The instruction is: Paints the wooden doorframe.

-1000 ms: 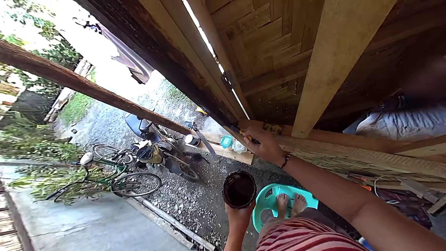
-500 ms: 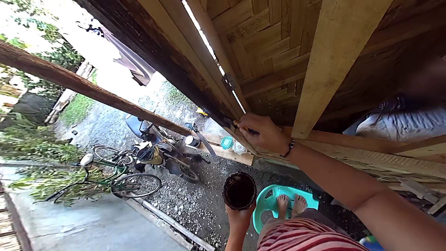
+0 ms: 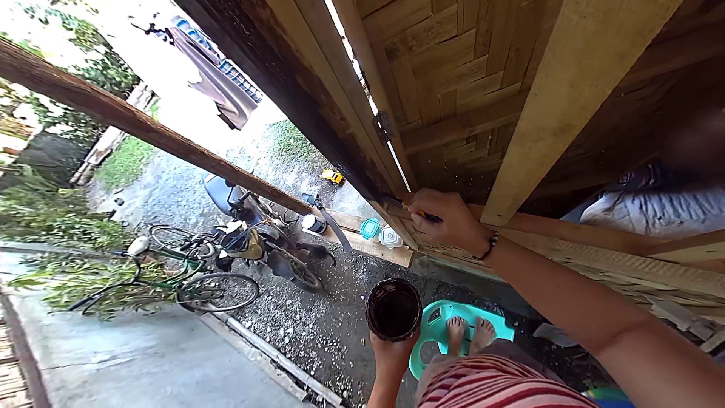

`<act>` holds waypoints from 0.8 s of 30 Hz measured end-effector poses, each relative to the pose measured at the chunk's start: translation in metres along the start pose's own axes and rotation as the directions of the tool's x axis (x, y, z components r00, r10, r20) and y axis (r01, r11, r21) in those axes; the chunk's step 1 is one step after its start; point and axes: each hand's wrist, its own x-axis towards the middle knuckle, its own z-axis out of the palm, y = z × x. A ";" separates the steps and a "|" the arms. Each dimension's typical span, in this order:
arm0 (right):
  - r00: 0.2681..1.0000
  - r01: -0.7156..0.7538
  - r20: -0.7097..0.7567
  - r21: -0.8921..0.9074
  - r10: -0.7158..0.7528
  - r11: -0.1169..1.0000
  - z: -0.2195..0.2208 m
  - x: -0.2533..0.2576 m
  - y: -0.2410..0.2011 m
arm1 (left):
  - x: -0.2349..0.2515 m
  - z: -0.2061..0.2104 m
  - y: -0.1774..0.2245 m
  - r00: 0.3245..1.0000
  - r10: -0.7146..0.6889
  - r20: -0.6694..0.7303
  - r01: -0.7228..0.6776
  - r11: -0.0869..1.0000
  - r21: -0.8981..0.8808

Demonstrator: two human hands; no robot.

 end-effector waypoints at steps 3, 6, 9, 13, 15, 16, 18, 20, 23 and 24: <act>0.997 -0.016 0.080 -0.071 0.021 0.997 0.010 -0.004 0.009 | -0.002 -0.002 -0.001 1.000 -0.009 0.001 0.009 1.000 0.015; 0.998 0.011 0.065 -0.045 -0.008 0.999 0.016 0.006 0.012 | -0.001 -0.002 -0.001 0.999 -0.040 0.008 0.040 0.999 0.014; 1.000 0.029 -0.009 0.009 -0.029 1.000 0.006 0.008 0.005 | -0.001 -0.002 -0.001 0.999 -0.039 0.013 0.039 0.999 0.005; 0.999 0.025 0.049 -0.017 -0.024 1.000 0.001 -0.004 0.006 | -0.003 -0.002 -0.001 1.000 -0.028 -0.001 0.028 0.999 0.027; 0.994 0.014 0.108 -0.063 -0.007 0.998 0.010 -0.005 0.014 | -0.004 -0.003 -0.002 1.000 -0.027 0.006 0.026 0.999 0.029; 0.993 0.012 0.116 -0.064 -0.004 0.998 0.015 -0.001 0.018 | -0.004 -0.003 -0.003 1.000 -0.024 0.011 0.023 0.999 0.038; 0.998 0.026 0.065 -0.028 -0.024 0.999 0.022 0.009 0.025 | -0.003 -0.004 -0.004 1.000 -0.021 0.018 0.021 0.999 0.039; 0.999 0.037 0.003 0.026 -0.037 0.999 0.017 0.017 0.024 | -0.003 -0.003 -0.005 1.000 -0.015 0.025 0.015 1.000 0.019; 0.997 0.060 -0.044 0.025 -0.059 0.998 0.001 0.012 0.008 | -0.004 -0.002 -0.002 1.000 -0.015 0.011 0.015 1.000 -0.012; 0.998 0.064 -0.028 0.003 -0.064 0.998 -0.002 0.008 0.006 | -0.004 -0.002 -0.001 1.000 -0.012 0.006 0.012 1.000 -0.015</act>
